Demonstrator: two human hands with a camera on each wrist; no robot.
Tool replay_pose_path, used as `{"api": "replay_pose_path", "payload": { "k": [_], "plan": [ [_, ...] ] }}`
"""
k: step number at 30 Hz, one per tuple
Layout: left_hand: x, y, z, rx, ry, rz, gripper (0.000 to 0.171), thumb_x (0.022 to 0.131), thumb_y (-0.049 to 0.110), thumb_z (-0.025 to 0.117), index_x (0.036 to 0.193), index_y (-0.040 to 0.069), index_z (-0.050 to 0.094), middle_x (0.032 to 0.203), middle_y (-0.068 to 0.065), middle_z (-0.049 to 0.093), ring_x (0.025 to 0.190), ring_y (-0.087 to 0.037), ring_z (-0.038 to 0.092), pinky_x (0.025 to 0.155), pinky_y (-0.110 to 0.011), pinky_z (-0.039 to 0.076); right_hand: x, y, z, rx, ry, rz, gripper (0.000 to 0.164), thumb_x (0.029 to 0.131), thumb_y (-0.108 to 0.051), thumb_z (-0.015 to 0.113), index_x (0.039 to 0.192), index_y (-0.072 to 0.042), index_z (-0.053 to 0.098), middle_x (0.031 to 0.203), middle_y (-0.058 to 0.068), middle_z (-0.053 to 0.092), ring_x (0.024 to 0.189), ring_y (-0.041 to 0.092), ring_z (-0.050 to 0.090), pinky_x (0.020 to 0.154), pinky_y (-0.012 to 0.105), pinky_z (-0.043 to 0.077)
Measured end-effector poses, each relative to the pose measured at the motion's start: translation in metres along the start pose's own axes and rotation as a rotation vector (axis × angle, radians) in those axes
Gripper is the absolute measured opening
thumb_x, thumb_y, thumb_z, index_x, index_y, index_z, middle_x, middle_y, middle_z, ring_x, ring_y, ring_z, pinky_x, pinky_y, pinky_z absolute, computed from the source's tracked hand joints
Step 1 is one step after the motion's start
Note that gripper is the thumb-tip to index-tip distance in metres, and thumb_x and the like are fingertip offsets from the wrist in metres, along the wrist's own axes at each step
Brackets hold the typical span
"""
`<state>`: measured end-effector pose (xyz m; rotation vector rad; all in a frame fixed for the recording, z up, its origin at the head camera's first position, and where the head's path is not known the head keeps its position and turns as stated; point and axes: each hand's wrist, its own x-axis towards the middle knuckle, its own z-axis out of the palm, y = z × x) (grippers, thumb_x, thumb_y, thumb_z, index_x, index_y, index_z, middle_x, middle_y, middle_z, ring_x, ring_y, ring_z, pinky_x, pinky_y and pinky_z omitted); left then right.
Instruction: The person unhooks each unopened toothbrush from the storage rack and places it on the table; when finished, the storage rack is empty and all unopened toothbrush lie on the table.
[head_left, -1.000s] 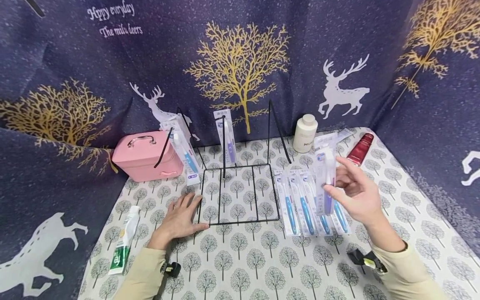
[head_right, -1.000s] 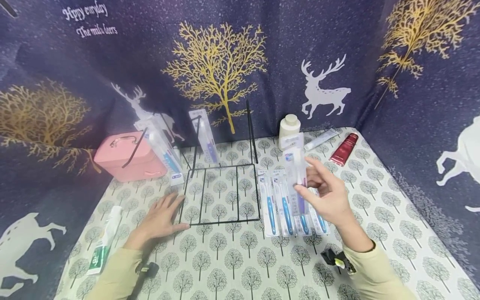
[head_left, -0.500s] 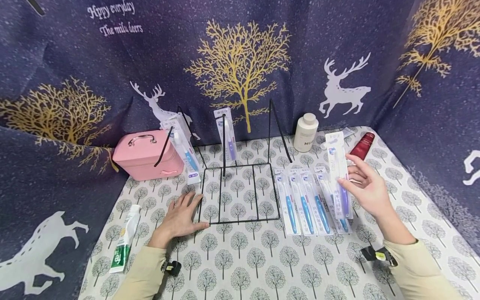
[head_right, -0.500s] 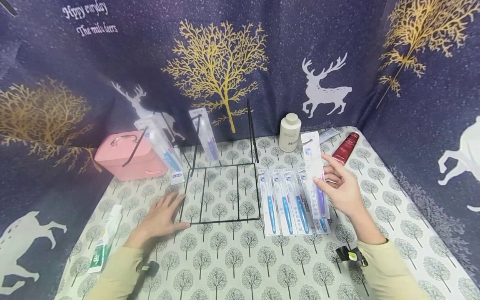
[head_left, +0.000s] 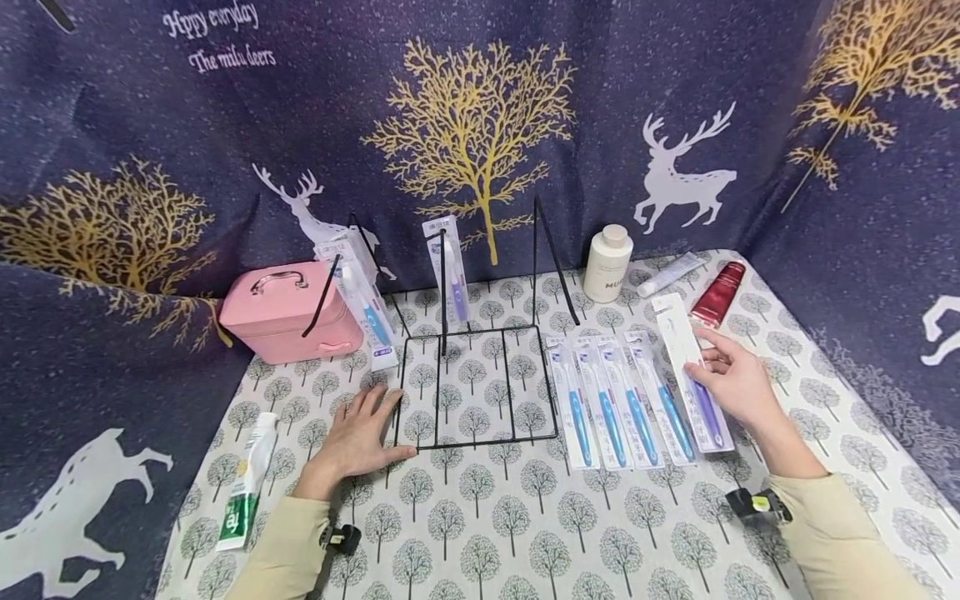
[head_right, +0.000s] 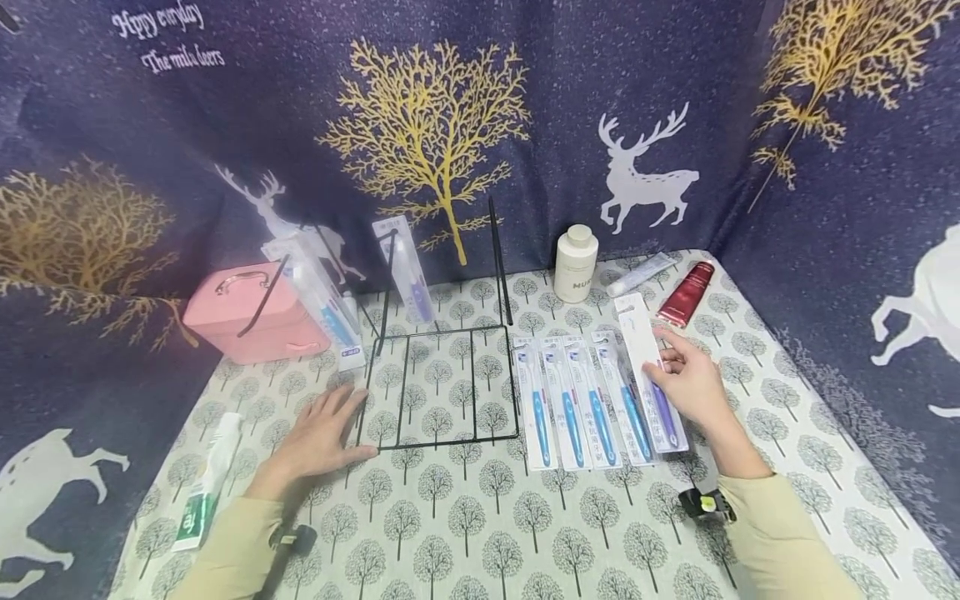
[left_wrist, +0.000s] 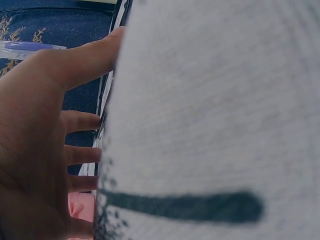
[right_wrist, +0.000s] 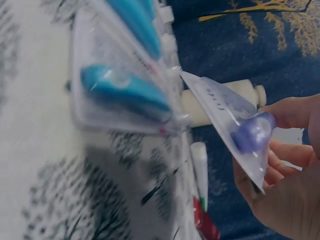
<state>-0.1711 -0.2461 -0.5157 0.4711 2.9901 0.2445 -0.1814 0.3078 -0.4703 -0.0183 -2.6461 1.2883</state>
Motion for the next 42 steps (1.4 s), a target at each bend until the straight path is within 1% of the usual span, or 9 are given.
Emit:
{"api": "replay_pose_path", "payload": {
  "k": [4,7,11,14,18,26,29,33,42],
  "plan": [
    [-0.001,-0.001,0.000,-0.001,0.003,0.001,0.101,0.065,0.078,0.053,0.145,0.026,0.021,0.152,-0.012,0.016,0.135,-0.041,0.017,0.103,-0.070,0.012,0.000,0.008,0.000,-0.088,-0.022,0.015,0.057,0.081,-0.012,0.068,0.132,-0.003,0.046,0.097,0.024,0.061,0.070,-0.008,0.053,0.059,0.004,0.045],
    [-0.001,0.000,-0.001,-0.008,0.003,0.000,0.101,0.065,0.077,0.055,0.145,0.026,0.022,0.152,-0.012,0.016,0.135,-0.041,0.017,0.103,-0.070,0.012,-0.001,0.012,0.000,-0.148,-0.047,0.027,0.057,0.080,-0.015,0.068,0.132,-0.003,0.046,0.098,0.026,0.062,0.075,0.007,0.060,0.060,0.009,0.045],
    [-0.002,0.001,-0.002,-0.013,-0.002,0.002,0.101,0.065,0.076,0.056,0.145,0.025,0.022,0.152,-0.012,0.016,0.135,-0.042,0.018,0.103,-0.069,0.011,-0.003,0.016,0.003,-0.220,-0.091,0.054,0.058,0.080,-0.018,0.068,0.131,-0.002,0.046,0.097,0.025,0.062,0.081,0.027,0.063,0.062,0.021,0.046],
    [-0.002,0.003,-0.004,-0.012,-0.005,0.005,0.101,0.065,0.076,0.056,0.145,0.025,0.022,0.151,-0.012,0.016,0.134,-0.042,0.020,0.103,-0.069,0.012,-0.004,0.019,0.004,-0.260,-0.132,0.078,0.058,0.079,-0.017,0.067,0.130,0.000,0.045,0.092,0.021,0.063,0.075,0.025,0.061,0.062,0.027,0.044],
    [-0.003,0.003,-0.004,-0.009,-0.005,0.009,0.101,0.064,0.076,0.056,0.145,0.025,0.022,0.151,-0.013,0.017,0.134,-0.042,0.020,0.103,-0.069,0.013,-0.005,0.023,0.005,-0.287,-0.168,0.090,0.058,0.078,-0.016,0.067,0.129,0.002,0.045,0.084,0.015,0.063,0.064,0.016,0.055,0.058,0.026,0.041],
    [-0.002,0.002,-0.004,-0.012,-0.007,0.004,0.101,0.065,0.076,0.056,0.145,0.024,0.023,0.151,-0.013,0.017,0.134,-0.042,0.020,0.103,-0.069,0.013,-0.003,0.025,0.008,-0.341,-0.189,0.075,0.058,0.078,-0.020,0.068,0.127,0.001,0.045,0.082,0.013,0.065,0.060,0.013,0.053,0.056,0.028,0.042],
    [-0.003,0.003,-0.006,-0.015,-0.007,0.001,0.101,0.065,0.076,0.056,0.145,0.025,0.022,0.151,-0.013,0.017,0.134,-0.042,0.020,0.103,-0.069,0.013,-0.001,0.025,0.008,-0.392,-0.201,0.046,0.059,0.077,-0.022,0.068,0.127,0.003,0.046,0.081,0.012,0.064,0.062,0.017,0.053,0.058,0.035,0.044],
    [-0.003,0.002,-0.005,-0.013,-0.002,0.000,0.101,0.065,0.076,0.056,0.145,0.025,0.022,0.151,-0.013,0.017,0.134,-0.042,0.020,0.104,-0.068,0.013,-0.001,0.022,0.008,-0.461,-0.223,0.027,0.061,0.077,-0.024,0.067,0.127,0.004,0.046,0.083,0.016,0.063,0.070,0.028,0.057,0.063,0.045,0.047],
    [-0.002,0.001,-0.003,-0.004,-0.001,-0.002,0.103,0.063,0.079,0.054,0.146,0.026,0.020,0.152,-0.012,0.016,0.134,-0.042,0.019,0.103,-0.068,0.014,0.000,0.014,0.006,-0.525,-0.274,0.042,0.064,0.077,-0.025,0.065,0.128,0.006,0.044,0.075,0.012,0.057,0.070,0.031,0.055,0.061,0.047,0.046]
  ]
}}
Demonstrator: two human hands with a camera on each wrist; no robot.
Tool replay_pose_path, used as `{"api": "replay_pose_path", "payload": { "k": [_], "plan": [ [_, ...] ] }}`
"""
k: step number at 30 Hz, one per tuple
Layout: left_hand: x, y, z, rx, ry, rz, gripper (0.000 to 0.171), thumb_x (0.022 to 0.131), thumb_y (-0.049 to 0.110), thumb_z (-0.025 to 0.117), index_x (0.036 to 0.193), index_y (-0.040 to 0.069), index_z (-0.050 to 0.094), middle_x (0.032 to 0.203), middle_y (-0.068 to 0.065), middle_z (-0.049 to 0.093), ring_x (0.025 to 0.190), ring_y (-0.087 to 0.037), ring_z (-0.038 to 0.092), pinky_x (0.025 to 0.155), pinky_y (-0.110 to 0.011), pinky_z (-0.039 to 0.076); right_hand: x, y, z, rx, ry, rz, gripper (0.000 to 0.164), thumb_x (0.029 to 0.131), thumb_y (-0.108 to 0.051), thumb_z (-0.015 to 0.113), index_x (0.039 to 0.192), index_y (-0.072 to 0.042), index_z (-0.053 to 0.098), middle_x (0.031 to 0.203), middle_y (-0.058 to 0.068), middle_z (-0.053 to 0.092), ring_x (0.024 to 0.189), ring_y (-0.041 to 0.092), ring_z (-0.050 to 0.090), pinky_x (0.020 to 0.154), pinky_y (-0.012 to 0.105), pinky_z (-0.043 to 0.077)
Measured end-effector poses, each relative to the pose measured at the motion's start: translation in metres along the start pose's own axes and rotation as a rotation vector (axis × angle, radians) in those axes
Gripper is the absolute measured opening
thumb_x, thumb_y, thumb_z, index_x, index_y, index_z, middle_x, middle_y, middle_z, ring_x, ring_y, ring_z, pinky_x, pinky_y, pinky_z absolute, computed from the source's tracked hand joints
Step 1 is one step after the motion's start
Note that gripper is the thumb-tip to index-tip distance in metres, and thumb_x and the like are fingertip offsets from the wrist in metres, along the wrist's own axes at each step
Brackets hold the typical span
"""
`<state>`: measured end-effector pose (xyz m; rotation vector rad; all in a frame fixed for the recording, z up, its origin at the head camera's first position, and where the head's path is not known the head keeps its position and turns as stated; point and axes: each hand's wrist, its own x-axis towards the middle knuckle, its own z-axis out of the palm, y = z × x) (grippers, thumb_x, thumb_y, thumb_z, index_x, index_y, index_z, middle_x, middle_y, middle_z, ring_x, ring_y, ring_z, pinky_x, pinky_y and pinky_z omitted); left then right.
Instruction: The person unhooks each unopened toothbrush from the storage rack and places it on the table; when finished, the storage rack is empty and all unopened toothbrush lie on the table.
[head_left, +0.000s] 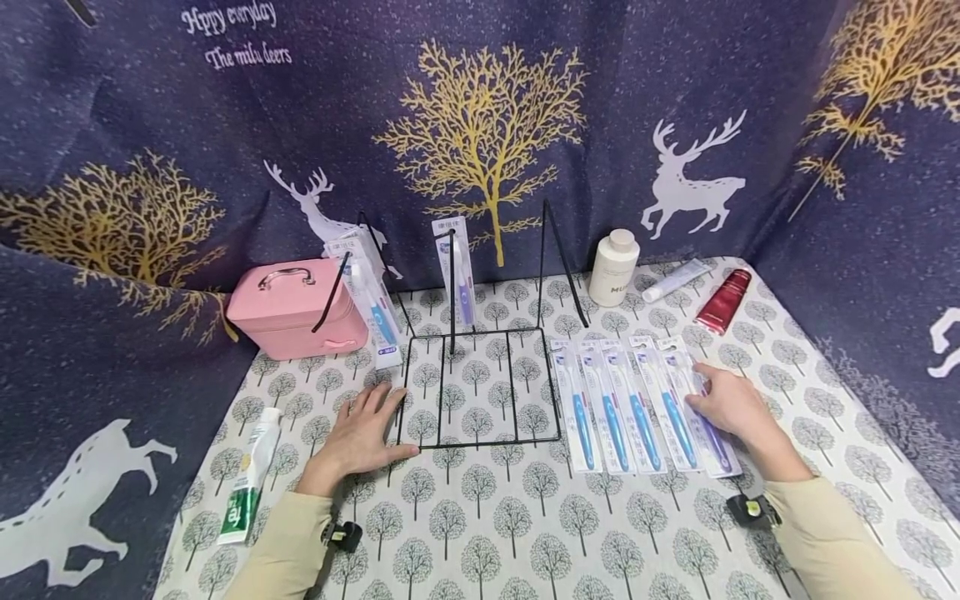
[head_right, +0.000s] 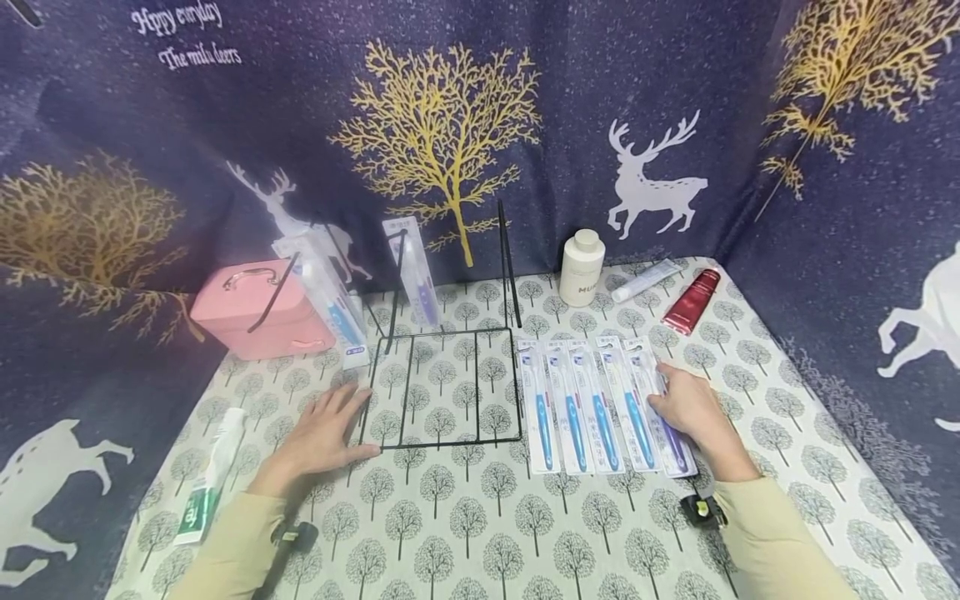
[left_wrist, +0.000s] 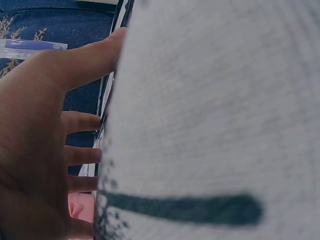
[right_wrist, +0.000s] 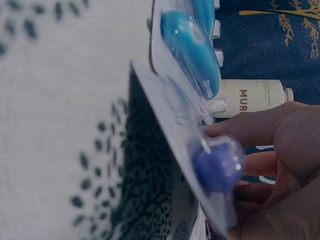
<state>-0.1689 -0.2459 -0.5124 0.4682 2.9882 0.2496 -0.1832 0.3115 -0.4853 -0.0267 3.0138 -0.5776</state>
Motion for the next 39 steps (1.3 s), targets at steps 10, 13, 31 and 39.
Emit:
{"api": "replay_pose_path", "payload": {
  "k": [10,13,31,39],
  "plan": [
    [0.001,-0.002,-0.001,0.001,0.007,0.003,0.102,0.063,0.079,0.054,0.145,0.027,0.022,0.151,-0.012,0.017,0.134,-0.042,0.020,0.103,-0.068,0.014,0.001,0.004,0.002,-0.015,0.049,-0.021,0.048,0.076,-0.025,0.067,0.113,0.004,0.057,0.080,0.012,0.060,0.073,0.031,0.056,0.057,0.040,0.044],
    [0.001,-0.001,-0.002,-0.002,-0.001,0.001,0.103,0.063,0.078,0.055,0.145,0.026,0.021,0.151,-0.012,0.017,0.134,-0.041,0.020,0.103,-0.068,0.013,0.000,0.002,0.001,-0.003,0.086,-0.046,0.049,0.078,-0.022,0.065,0.115,0.007,0.055,0.085,0.018,0.062,0.077,0.037,0.058,0.062,0.047,0.046],
    [-0.001,0.000,-0.002,-0.010,0.011,-0.002,0.101,0.064,0.078,0.055,0.145,0.026,0.023,0.151,-0.013,0.018,0.133,-0.043,0.021,0.103,-0.069,0.013,0.005,-0.099,-0.014,0.611,0.350,-0.440,0.041,0.078,0.000,0.069,0.118,-0.001,0.059,0.098,0.013,0.066,0.084,0.012,0.063,0.077,0.025,0.054],
    [-0.002,0.001,-0.001,-0.017,0.015,-0.002,0.100,0.065,0.075,0.057,0.145,0.026,0.023,0.151,-0.012,0.018,0.134,-0.042,0.021,0.103,-0.069,0.013,0.021,-0.152,-0.011,0.858,0.321,-0.631,0.045,0.075,0.011,0.067,0.118,0.010,0.054,0.104,0.024,0.062,0.089,0.040,0.059,0.079,0.042,0.053]
  ]
}}
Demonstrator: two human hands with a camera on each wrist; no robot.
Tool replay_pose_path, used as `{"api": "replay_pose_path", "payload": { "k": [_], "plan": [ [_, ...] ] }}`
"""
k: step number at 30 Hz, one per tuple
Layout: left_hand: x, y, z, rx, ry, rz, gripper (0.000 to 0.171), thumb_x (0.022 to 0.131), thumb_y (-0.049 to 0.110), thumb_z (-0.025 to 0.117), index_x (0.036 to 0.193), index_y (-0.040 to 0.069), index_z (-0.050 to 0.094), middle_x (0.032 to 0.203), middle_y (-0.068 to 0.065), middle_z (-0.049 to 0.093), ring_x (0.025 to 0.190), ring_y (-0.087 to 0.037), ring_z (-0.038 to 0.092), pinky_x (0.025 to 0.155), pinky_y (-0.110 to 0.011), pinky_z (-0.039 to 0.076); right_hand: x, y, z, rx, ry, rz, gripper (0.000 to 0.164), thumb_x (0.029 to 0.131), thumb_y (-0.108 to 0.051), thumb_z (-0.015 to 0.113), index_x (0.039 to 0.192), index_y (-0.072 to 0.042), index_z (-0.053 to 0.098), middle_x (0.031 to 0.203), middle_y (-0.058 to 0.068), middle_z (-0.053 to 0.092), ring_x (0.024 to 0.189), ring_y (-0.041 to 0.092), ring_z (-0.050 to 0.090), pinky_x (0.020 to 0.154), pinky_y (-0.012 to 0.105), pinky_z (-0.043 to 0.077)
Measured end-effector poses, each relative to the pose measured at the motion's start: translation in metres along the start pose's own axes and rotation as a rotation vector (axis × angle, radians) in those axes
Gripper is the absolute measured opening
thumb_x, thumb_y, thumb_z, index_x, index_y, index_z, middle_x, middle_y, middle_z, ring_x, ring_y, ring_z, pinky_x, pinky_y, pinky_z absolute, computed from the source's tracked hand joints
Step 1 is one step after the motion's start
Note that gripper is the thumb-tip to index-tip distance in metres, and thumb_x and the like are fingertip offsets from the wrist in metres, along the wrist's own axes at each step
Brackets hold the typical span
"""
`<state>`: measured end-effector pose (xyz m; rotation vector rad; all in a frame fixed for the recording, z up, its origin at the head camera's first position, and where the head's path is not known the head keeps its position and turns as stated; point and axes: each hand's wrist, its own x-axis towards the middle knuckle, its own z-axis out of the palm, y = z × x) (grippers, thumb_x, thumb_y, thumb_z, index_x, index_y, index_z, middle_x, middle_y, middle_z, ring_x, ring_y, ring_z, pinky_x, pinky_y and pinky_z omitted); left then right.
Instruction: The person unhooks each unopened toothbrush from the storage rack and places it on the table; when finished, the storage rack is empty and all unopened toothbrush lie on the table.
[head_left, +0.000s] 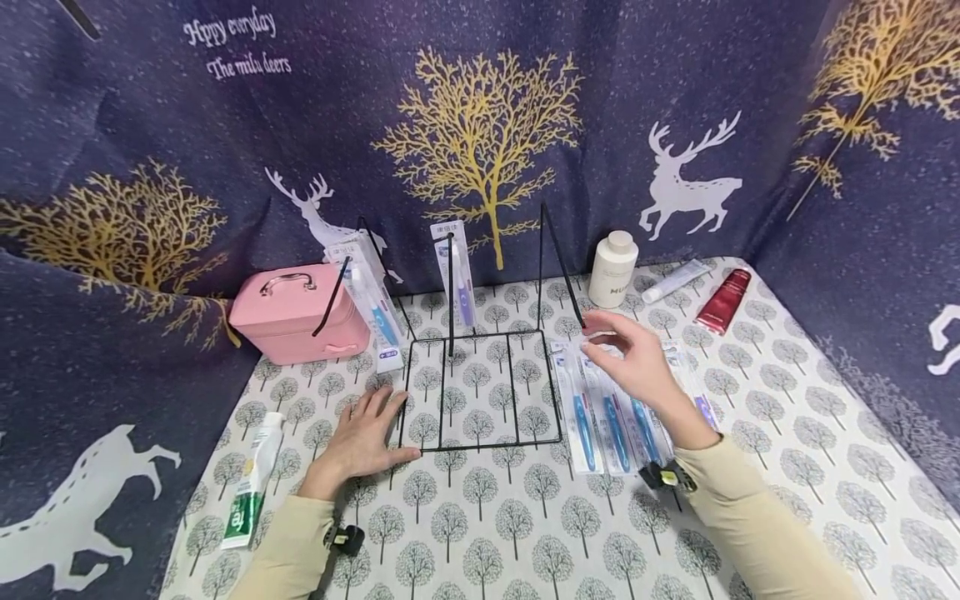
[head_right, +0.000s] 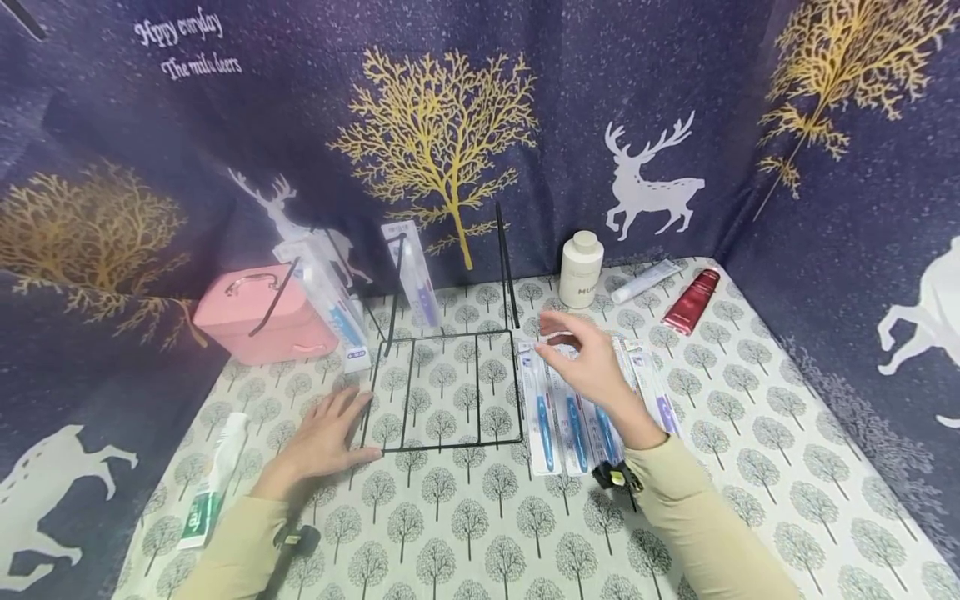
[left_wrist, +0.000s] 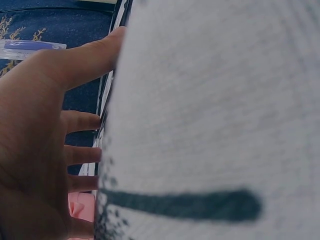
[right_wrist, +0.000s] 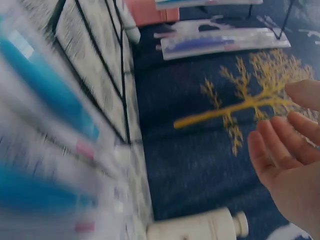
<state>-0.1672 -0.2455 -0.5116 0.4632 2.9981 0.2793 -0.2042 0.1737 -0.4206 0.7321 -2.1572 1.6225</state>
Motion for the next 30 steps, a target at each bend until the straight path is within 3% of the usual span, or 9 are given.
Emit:
{"api": "replay_pose_path", "payload": {
  "k": [5,12,15,30],
  "plan": [
    [-0.001,-0.001,0.000,0.005,0.001,0.002,0.101,0.064,0.076,0.057,0.145,0.026,0.023,0.151,-0.013,0.019,0.133,-0.042,0.022,0.103,-0.069,0.014,0.020,-0.002,0.028,0.106,-0.032,-0.066,0.043,0.075,0.013,0.065,0.117,0.012,0.053,0.102,0.028,0.060,0.089,0.041,0.059,0.080,0.048,0.051],
    [-0.002,0.001,-0.003,0.001,0.005,0.009,0.100,0.065,0.074,0.059,0.145,0.025,0.023,0.151,-0.013,0.019,0.133,-0.042,0.022,0.102,-0.069,0.015,0.048,-0.008,0.057,0.183,-0.058,-0.069,0.041,0.078,0.013,0.062,0.117,0.011,0.052,0.103,0.030,0.059,0.096,0.043,0.055,0.084,0.050,0.049],
    [-0.002,0.002,-0.003,0.004,0.010,0.018,0.101,0.065,0.074,0.058,0.145,0.024,0.024,0.151,-0.013,0.019,0.133,-0.042,0.022,0.102,-0.069,0.016,0.057,-0.007,0.068,0.239,-0.075,-0.080,0.040,0.078,0.016,0.059,0.116,0.016,0.049,0.104,0.033,0.057,0.097,0.047,0.053,0.084,0.055,0.048],
    [-0.003,0.001,-0.004,0.030,0.011,0.014,0.101,0.064,0.076,0.056,0.145,0.025,0.025,0.149,-0.013,0.022,0.133,-0.041,0.025,0.103,-0.068,0.018,0.094,0.007,0.117,0.364,-0.063,-0.004,0.047,0.079,0.011,0.061,0.123,0.014,0.045,0.115,0.035,0.052,0.108,0.048,0.048,0.095,0.058,0.041]
  ]
}}
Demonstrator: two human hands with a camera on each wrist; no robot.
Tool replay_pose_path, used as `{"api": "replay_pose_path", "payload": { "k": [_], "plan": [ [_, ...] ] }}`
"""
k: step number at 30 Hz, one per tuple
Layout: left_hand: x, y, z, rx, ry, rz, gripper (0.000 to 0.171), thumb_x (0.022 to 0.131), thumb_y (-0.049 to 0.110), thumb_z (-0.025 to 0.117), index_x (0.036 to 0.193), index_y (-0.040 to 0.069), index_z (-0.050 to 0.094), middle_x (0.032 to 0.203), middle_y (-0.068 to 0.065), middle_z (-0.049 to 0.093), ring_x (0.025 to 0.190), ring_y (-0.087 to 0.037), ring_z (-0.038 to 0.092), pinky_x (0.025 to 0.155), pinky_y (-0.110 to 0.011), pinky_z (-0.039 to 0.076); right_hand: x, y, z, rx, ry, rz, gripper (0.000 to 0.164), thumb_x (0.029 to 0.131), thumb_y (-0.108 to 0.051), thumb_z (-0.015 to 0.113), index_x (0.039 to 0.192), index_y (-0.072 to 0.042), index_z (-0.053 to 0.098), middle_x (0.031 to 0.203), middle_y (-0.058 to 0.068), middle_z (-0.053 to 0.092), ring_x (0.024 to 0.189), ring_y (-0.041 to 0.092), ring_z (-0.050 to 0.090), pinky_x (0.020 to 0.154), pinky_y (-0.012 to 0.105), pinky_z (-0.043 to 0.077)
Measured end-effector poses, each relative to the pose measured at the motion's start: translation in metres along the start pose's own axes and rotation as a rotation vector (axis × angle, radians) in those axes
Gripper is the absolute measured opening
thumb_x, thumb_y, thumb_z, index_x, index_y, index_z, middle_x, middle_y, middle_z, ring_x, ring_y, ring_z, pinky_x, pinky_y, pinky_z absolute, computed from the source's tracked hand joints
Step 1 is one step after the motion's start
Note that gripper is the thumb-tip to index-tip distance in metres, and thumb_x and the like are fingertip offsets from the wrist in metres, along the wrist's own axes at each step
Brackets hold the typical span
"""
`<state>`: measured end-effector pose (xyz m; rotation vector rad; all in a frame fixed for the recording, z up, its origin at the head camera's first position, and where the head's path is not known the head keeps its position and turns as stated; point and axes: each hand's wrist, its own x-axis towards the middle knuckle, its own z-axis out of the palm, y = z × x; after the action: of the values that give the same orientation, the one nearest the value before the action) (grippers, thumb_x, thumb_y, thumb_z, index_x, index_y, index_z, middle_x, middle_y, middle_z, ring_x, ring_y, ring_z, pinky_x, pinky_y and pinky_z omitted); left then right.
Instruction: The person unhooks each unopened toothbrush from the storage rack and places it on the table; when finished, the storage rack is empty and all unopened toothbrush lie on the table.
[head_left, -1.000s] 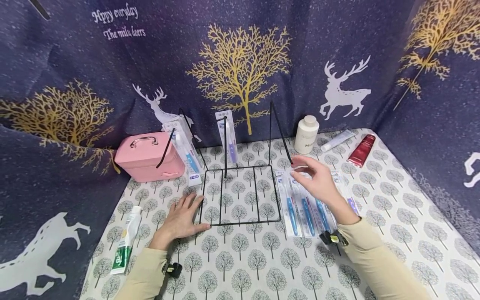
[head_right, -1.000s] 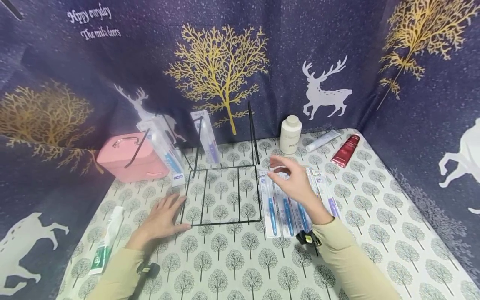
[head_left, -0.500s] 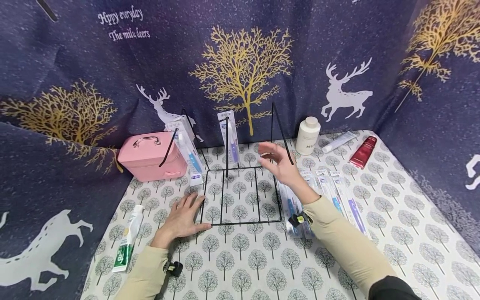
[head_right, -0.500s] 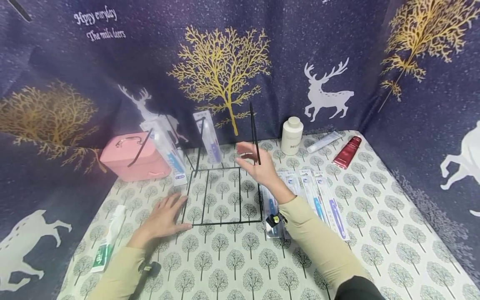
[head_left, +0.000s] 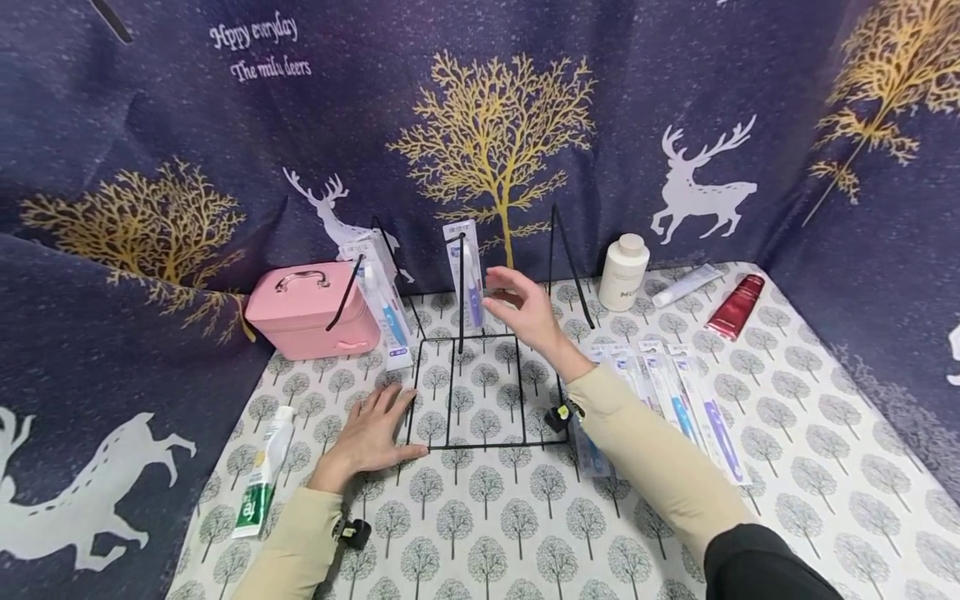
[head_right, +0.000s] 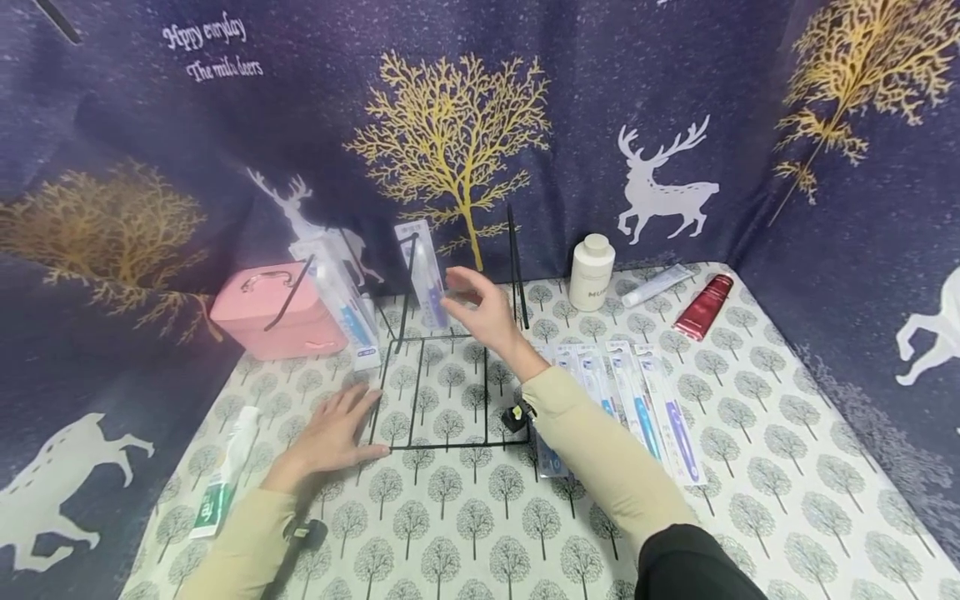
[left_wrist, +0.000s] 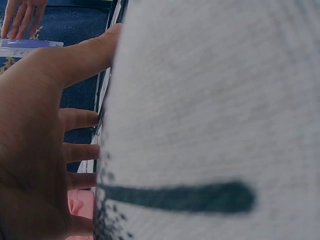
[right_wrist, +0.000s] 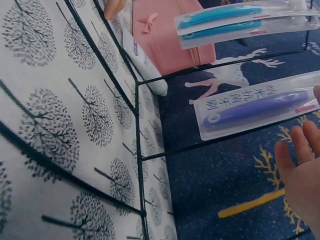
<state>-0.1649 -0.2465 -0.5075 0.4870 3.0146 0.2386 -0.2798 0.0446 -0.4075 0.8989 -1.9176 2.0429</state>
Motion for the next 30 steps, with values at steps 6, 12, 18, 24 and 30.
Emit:
{"api": "replay_pose_path", "payload": {
  "k": [6,12,18,24,30],
  "plan": [
    [0.001,0.000,0.001,0.003,0.007,0.002,0.101,0.064,0.077,0.056,0.145,0.025,0.025,0.149,-0.013,0.022,0.133,-0.041,0.025,0.102,-0.068,0.019,0.009,0.007,0.008,-0.059,0.000,0.082,0.046,0.082,0.001,0.063,0.125,0.006,0.048,0.113,0.028,0.057,0.106,0.037,0.054,0.095,0.049,0.045],
    [0.001,0.000,0.001,0.004,-0.002,-0.007,0.101,0.064,0.076,0.058,0.145,0.025,0.026,0.150,-0.013,0.022,0.133,-0.040,0.024,0.102,-0.068,0.018,0.012,0.006,0.019,-0.129,0.029,0.135,0.044,0.082,-0.003,0.065,0.123,0.005,0.050,0.108,0.025,0.061,0.100,0.033,0.059,0.090,0.039,0.050],
    [0.002,0.001,0.000,0.010,-0.004,-0.011,0.101,0.064,0.076,0.058,0.144,0.024,0.026,0.149,-0.013,0.022,0.133,-0.041,0.025,0.103,-0.068,0.018,0.009,0.001,0.026,-0.230,0.065,0.186,0.037,0.081,-0.006,0.067,0.115,0.002,0.056,0.100,0.020,0.065,0.091,0.028,0.063,0.082,0.029,0.053],
    [0.002,0.001,0.001,0.019,-0.005,-0.009,0.101,0.063,0.077,0.056,0.144,0.024,0.026,0.149,-0.013,0.022,0.132,-0.041,0.025,0.102,-0.068,0.019,0.003,-0.004,0.026,-0.238,0.054,0.159,0.030,0.081,-0.005,0.067,0.108,0.004,0.058,0.096,0.022,0.066,0.090,0.031,0.064,0.077,0.030,0.055],
    [0.002,-0.001,0.001,0.011,0.001,-0.006,0.101,0.064,0.077,0.056,0.145,0.025,0.026,0.149,-0.013,0.023,0.132,-0.041,0.025,0.103,-0.067,0.019,-0.004,-0.004,0.021,-0.163,0.011,0.063,0.053,0.079,0.001,0.067,0.127,0.003,0.044,0.098,0.024,0.063,0.084,0.033,0.063,0.071,0.039,0.056]
  ]
}}
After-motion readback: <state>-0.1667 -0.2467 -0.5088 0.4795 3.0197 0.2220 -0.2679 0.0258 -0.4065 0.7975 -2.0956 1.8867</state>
